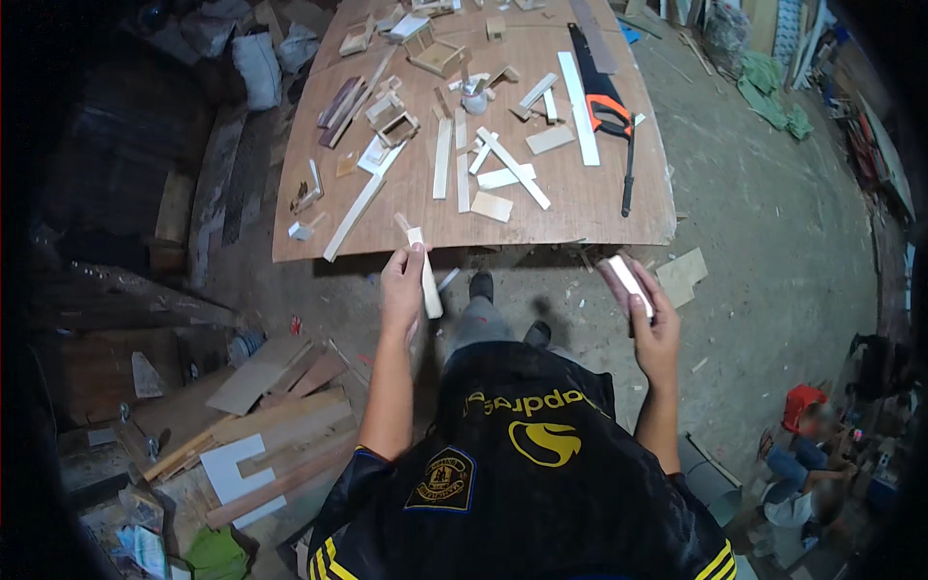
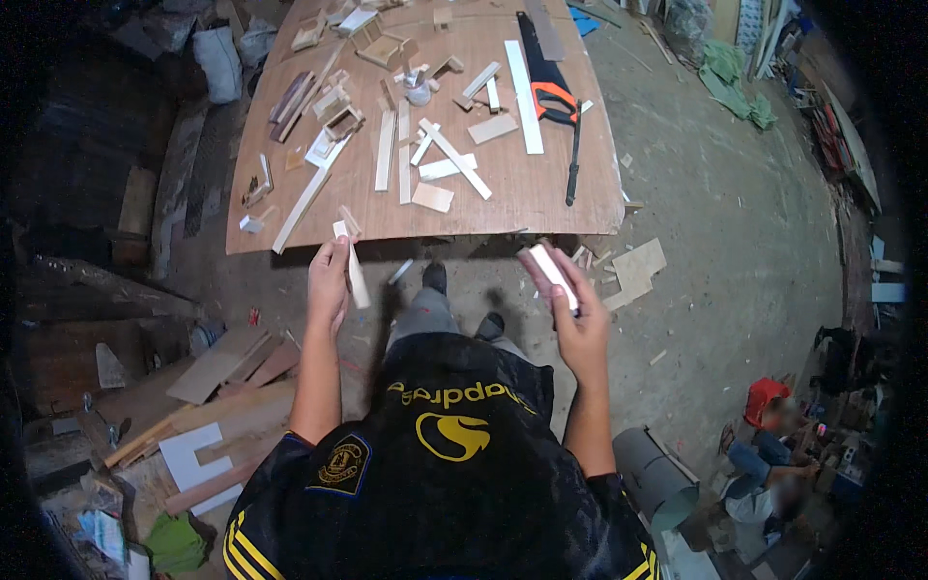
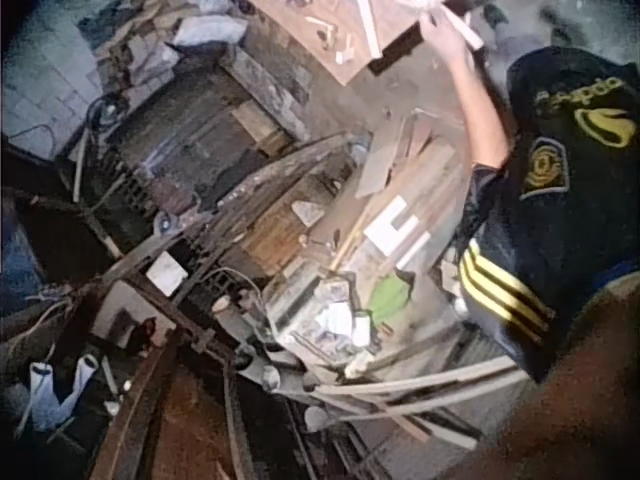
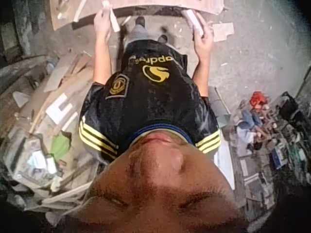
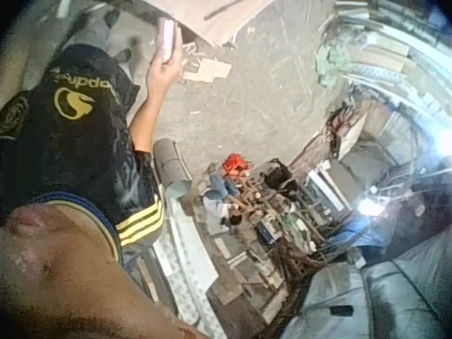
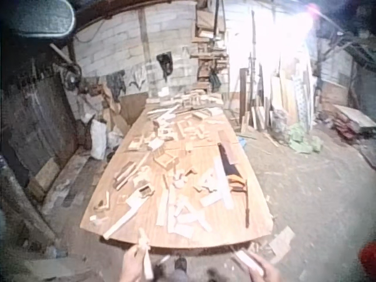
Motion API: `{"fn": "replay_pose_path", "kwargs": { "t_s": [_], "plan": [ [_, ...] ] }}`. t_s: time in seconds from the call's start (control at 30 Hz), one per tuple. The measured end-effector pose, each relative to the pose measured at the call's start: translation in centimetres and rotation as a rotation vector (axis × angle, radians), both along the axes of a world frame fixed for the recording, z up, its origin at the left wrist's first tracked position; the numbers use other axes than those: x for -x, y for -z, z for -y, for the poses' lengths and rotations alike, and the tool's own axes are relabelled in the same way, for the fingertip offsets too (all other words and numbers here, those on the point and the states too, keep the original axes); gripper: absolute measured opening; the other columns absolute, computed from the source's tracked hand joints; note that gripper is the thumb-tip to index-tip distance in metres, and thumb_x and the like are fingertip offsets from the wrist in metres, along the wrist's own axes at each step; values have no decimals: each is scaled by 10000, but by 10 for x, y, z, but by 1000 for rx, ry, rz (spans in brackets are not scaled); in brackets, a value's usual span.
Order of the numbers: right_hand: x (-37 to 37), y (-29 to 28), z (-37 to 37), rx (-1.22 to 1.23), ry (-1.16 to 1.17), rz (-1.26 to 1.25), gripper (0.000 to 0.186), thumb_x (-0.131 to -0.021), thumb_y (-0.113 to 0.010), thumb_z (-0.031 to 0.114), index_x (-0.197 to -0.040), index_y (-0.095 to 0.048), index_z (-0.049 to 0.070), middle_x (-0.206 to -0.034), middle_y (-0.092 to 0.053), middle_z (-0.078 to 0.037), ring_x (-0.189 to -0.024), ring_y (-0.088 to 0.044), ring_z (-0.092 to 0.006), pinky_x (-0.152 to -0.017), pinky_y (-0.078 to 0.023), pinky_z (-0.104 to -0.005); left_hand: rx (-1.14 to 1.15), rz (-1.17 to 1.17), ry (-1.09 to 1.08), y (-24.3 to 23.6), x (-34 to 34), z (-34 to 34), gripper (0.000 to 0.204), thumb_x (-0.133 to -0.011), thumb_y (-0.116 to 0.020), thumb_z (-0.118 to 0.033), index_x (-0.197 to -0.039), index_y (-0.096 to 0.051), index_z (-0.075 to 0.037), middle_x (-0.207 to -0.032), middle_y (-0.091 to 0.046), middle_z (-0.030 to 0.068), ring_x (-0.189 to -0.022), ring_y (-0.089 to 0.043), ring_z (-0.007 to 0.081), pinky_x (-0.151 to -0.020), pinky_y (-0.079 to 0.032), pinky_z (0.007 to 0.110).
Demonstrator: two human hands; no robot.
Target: Filing and sanding small wooden pieces to fit together for a project.
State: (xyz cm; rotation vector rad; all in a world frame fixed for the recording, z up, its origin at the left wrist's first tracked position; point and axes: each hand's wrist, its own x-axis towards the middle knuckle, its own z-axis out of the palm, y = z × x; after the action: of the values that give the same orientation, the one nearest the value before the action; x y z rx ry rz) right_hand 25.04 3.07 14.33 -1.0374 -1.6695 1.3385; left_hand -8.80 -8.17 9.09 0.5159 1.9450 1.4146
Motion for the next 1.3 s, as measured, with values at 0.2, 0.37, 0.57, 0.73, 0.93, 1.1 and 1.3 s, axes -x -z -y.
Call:
{"fn": "replay_pose_path", "kwargs": {
  "t_s": [0.2, 0.37, 0.57, 0.73, 0.93, 1.1, 1.3],
  "plan": [
    [52, 16, -13, 20, -330, 254, 417, -940, -572, 158, -1351, -539, 97, -1282, -624, -143, -1163, -609, -250, -966, -452, -342, -38, 279, -137, 34, 15, 8, 302, -988, -577, -295, -1109, -643, -27, -795, -553, -29, -726, -526, 64, -667, -453, 234],
    [52, 159, -34, 83, -180, 327, 466, -972, -565, 218, -1406, -472, 77, -1044, -656, -80, -680, -562, -110, -624, -469, -255, -74, 370, -117, 56, 51, -22, 292, -1016, -502, -316, -1019, -577, -33, -875, -628, 49, -770, -611, 131, -691, -505, 274],
    [94, 193, -55, 652, -70, 411, 469, -962, -589, 298, -1342, -511, 35, -832, -634, -59, -641, -577, -125, -572, -468, -287, -107, 360, -52, 68, 119, -20, 284, -1040, -410, -310, -1106, -493, -47, -749, -531, 39, -600, -543, 128, -546, -492, 298],
    [139, 212, -109, 488, 48, 422, 489, -946, -616, 288, -1349, -508, 33, -804, -641, -65, -620, -570, -110, -584, -475, -268, -4, 488, -50, 84, 156, -17, 256, -1013, -495, -320, -1112, -528, -87, -782, -494, 0, -592, -489, 100, -522, -440, 267],
    [182, 238, -158, -183, 453, 1257, 589, -876, -673, 344, -1375, -489, 93, -1117, -618, -152, -995, -615, -296, -782, -516, -448, 37, 469, 43, 90, 208, -47, 293, -1000, -539, -327, -1159, -534, -82, -768, -501, -13, -579, -477, 64, -489, -416, 234],
    [243, 205, -169, -294, 134, 1067, 568, -766, -752, 343, -1294, -575, 227, -1227, -585, -69, -1131, -531, -358, -913, -453, -492, 86, 391, 164, 86, 252, -73, 289, -998, -544, -318, -1156, -543, -76, -763, -502, -18, -561, -479, 55, -472, -414, 224],
    [283, 218, -175, -225, 120, 1218, 446, -781, -728, 338, -1199, -642, 210, -1163, -623, -59, -1107, -551, -333, -881, -438, -533, 128, 331, 172, 89, 279, -76, 282, -1005, -529, -303, -1157, -544, -65, -749, -509, -11, -550, -479, 54, -463, -409, 224]
  ]
}}
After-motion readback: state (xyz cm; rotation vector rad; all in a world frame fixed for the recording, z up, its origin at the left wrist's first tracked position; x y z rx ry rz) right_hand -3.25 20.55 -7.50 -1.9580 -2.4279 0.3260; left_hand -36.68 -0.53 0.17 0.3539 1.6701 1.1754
